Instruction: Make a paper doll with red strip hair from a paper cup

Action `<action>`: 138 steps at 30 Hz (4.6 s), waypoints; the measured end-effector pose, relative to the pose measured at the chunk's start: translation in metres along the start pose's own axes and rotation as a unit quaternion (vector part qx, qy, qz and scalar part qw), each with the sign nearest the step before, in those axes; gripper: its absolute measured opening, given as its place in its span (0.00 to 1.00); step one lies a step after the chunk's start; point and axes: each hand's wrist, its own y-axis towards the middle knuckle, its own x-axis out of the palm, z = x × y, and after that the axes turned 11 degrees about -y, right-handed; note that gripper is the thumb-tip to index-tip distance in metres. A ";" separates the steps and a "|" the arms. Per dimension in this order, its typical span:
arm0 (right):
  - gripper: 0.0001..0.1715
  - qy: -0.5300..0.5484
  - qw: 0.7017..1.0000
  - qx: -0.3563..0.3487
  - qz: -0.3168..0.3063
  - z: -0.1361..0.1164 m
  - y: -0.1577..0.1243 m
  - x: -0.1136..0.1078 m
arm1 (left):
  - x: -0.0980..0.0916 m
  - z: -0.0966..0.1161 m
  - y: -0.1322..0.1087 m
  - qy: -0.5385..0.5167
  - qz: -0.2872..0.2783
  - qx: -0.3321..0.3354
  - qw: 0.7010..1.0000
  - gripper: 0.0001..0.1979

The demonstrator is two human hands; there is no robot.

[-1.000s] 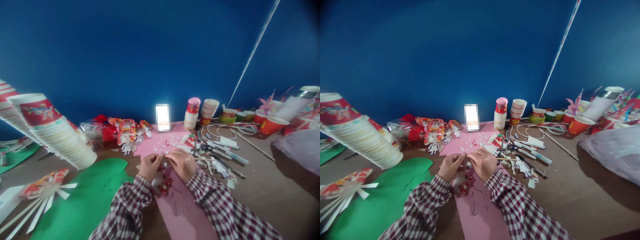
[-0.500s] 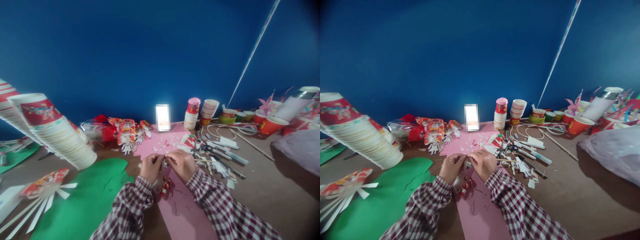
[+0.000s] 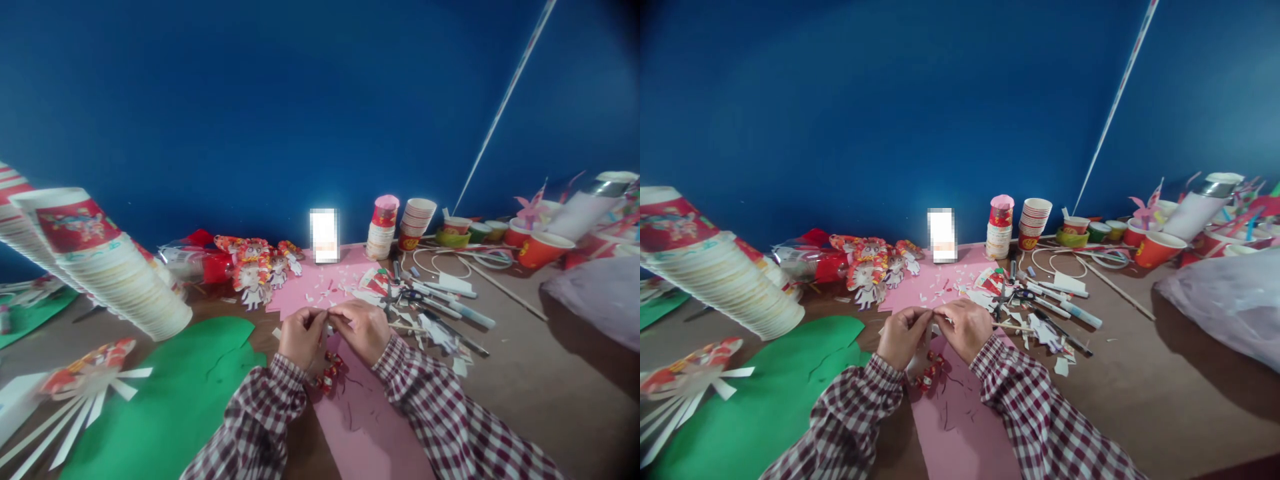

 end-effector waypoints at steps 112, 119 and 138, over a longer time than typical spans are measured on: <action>0.06 -0.029 0.998 -0.043 -0.041 -0.001 0.003 0.001 | -0.013 -0.005 0.010 -0.033 -0.044 -0.042 0.998 0.18; 0.07 -0.027 0.998 -0.041 -0.044 0.000 0.003 0.003 | -0.013 -0.003 0.010 -0.041 -0.053 -0.053 0.996 0.16; 0.10 -0.048 0.996 -0.055 -0.045 0.002 0.000 0.009 | -0.015 0.012 0.010 0.033 -0.119 -0.013 0.992 0.15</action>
